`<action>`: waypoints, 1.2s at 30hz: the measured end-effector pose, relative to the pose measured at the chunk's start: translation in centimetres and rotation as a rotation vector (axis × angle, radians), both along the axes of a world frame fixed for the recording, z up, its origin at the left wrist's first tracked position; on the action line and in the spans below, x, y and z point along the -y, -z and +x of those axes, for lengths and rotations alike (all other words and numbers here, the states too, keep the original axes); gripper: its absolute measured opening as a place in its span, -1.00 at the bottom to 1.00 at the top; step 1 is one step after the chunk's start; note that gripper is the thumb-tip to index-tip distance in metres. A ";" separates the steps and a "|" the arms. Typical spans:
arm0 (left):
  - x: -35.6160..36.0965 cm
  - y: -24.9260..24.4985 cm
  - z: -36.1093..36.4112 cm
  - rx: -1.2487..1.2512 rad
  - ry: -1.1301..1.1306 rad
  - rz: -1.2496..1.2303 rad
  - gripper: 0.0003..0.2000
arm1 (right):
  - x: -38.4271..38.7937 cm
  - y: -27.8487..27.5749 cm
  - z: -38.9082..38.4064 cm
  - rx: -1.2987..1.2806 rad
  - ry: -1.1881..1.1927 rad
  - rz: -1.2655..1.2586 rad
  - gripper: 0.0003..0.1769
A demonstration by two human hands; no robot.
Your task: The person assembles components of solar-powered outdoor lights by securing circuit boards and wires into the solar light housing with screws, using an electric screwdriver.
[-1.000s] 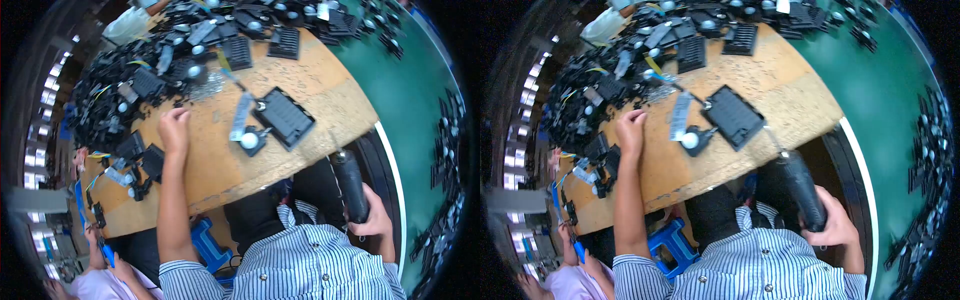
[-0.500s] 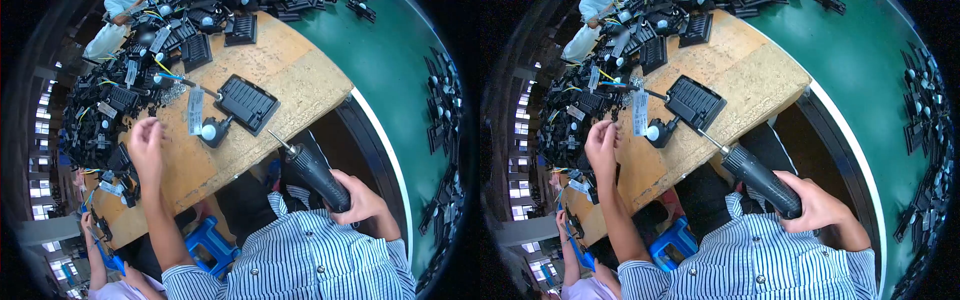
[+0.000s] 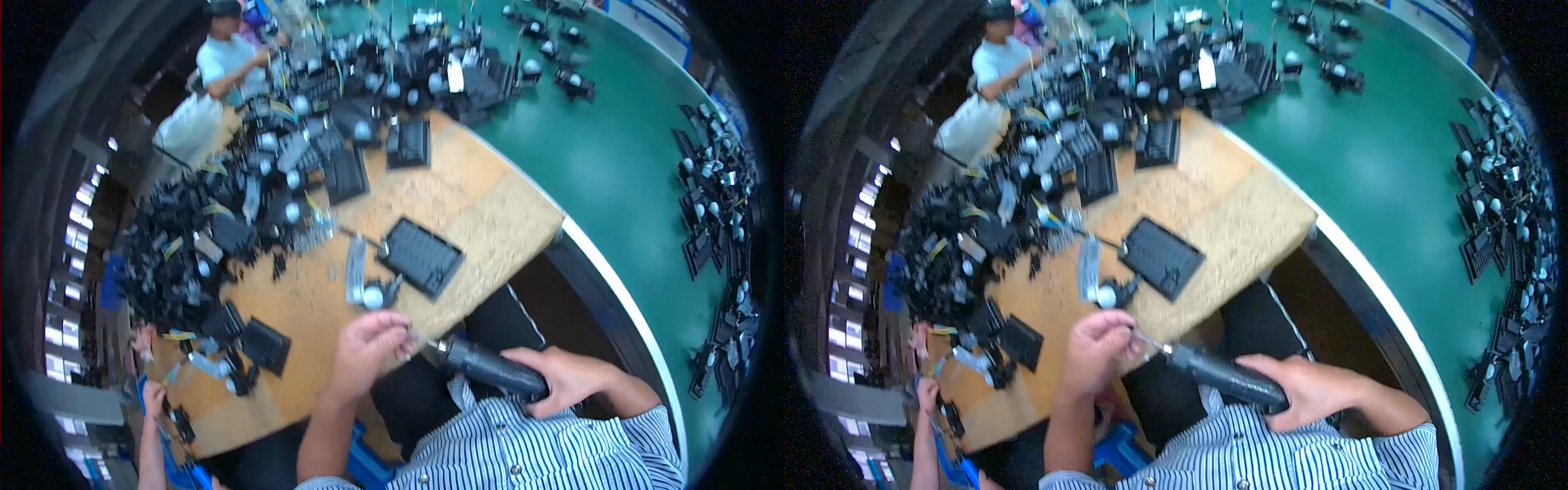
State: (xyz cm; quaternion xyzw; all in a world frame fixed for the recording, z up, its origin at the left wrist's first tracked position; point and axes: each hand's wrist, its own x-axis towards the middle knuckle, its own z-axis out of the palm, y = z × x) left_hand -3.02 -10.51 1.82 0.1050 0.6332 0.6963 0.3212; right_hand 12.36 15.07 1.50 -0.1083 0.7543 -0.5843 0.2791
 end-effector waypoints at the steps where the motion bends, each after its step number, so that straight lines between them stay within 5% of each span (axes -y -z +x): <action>1: 0.2 0.2 -0.2 0.005 0.003 0.017 -0.86 | 0.2 0.2 -0.1 -0.005 -0.001 -0.030 -0.12; 15: 1.2 -0.6 0.0 0.017 0.237 0.035 -0.88 | -0.2 1.0 1.7 0.023 -0.053 -0.015 -0.11; 24: 0.2 -1.9 1.2 -0.194 0.290 -0.251 -0.86 | -1.3 0.0 2.0 0.077 -0.092 0.103 -0.10; 36: -0.5 0.1 1.8 -0.078 0.501 -0.070 -0.89 | -0.6 0.1 1.5 -0.015 -0.099 0.170 -0.12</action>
